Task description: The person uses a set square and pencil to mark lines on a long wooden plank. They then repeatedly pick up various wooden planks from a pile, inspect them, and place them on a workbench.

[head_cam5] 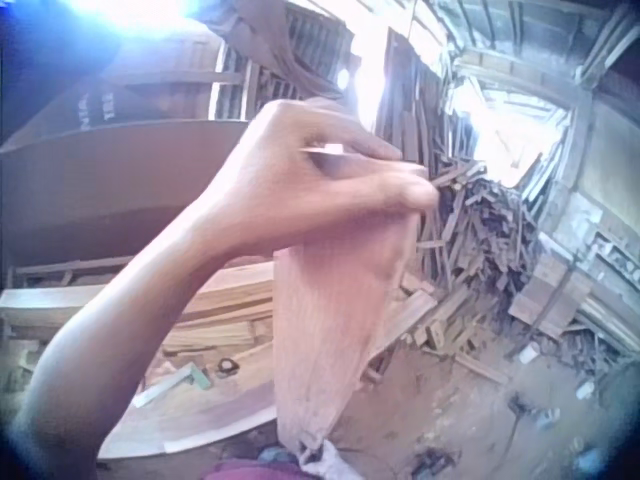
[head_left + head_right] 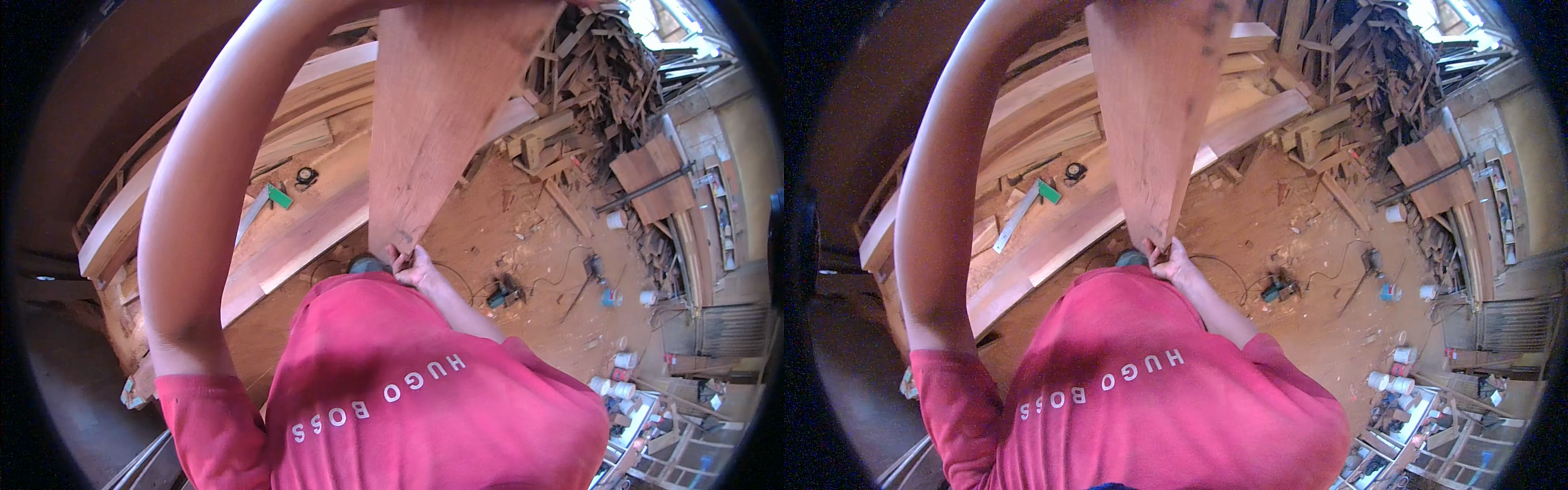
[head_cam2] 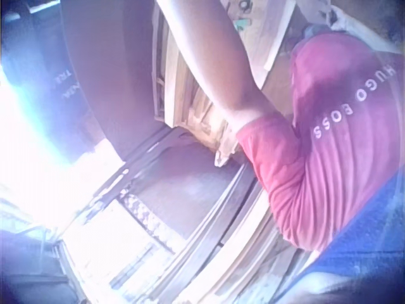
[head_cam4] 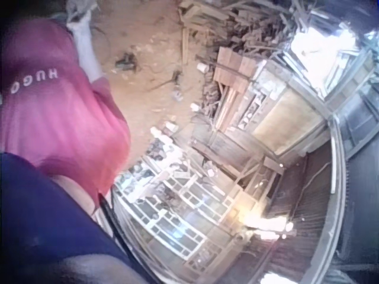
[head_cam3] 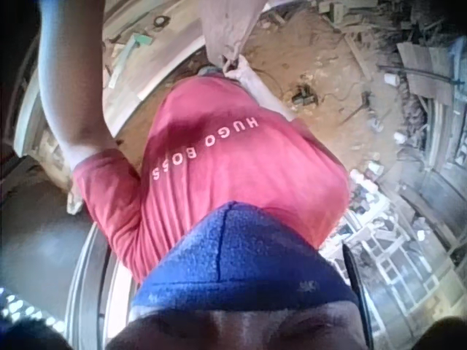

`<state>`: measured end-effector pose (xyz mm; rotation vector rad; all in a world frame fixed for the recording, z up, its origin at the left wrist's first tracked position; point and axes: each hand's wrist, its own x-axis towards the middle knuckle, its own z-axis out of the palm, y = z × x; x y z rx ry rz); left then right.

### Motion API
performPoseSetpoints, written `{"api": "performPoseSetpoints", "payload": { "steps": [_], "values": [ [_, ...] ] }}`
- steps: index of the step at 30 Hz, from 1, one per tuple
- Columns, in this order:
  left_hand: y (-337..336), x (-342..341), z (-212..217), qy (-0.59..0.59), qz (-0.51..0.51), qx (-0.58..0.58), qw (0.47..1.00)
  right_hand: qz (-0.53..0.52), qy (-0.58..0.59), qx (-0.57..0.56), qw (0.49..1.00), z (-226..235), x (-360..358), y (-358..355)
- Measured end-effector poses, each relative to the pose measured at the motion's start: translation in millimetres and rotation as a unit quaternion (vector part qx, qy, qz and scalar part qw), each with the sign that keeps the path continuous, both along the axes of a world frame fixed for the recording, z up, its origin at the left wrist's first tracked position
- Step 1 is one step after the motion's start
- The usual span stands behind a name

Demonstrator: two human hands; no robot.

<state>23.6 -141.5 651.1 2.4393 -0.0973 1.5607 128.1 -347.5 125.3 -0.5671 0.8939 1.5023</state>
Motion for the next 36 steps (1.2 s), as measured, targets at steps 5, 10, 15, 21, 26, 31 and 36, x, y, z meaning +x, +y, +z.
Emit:
{"api": "performPoseSetpoints", "payload": {
  "steps": [5, 10, 15, 21, 26, 31, 36],
  "values": [
    [53, -35, -85, -0.075, 0.087, -0.101, 0.988, -0.152, -0.068, 0.004, 0.986, 6, 36, -7],
    [74, -111, -172, -0.304, 0.032, -0.517, 0.799, -0.231, -0.271, 0.067, 0.932, -5, 88, -14],
    [90, -209, -337, -0.193, 0.227, -0.638, 0.710, -0.160, -0.435, -0.023, 0.886, 46, 152, -4],
    [8, -270, -524, -0.158, 0.345, -0.746, 0.548, -0.052, -0.550, -0.001, 0.833, 78, 156, 40],
    [-42, -304, -606, -0.071, 0.413, -0.758, 0.500, 0.055, -0.541, 0.064, 0.837, 64, 150, 76],
    [-59, -298, -627, -0.012, 0.424, -0.768, 0.480, 0.107, -0.535, 0.090, 0.833, 44, 161, 109],
    [-75, -295, -652, -0.036, 0.406, -0.754, 0.515, 0.119, -0.485, 0.079, 0.862, 25, 168, 127]
  ]
}}
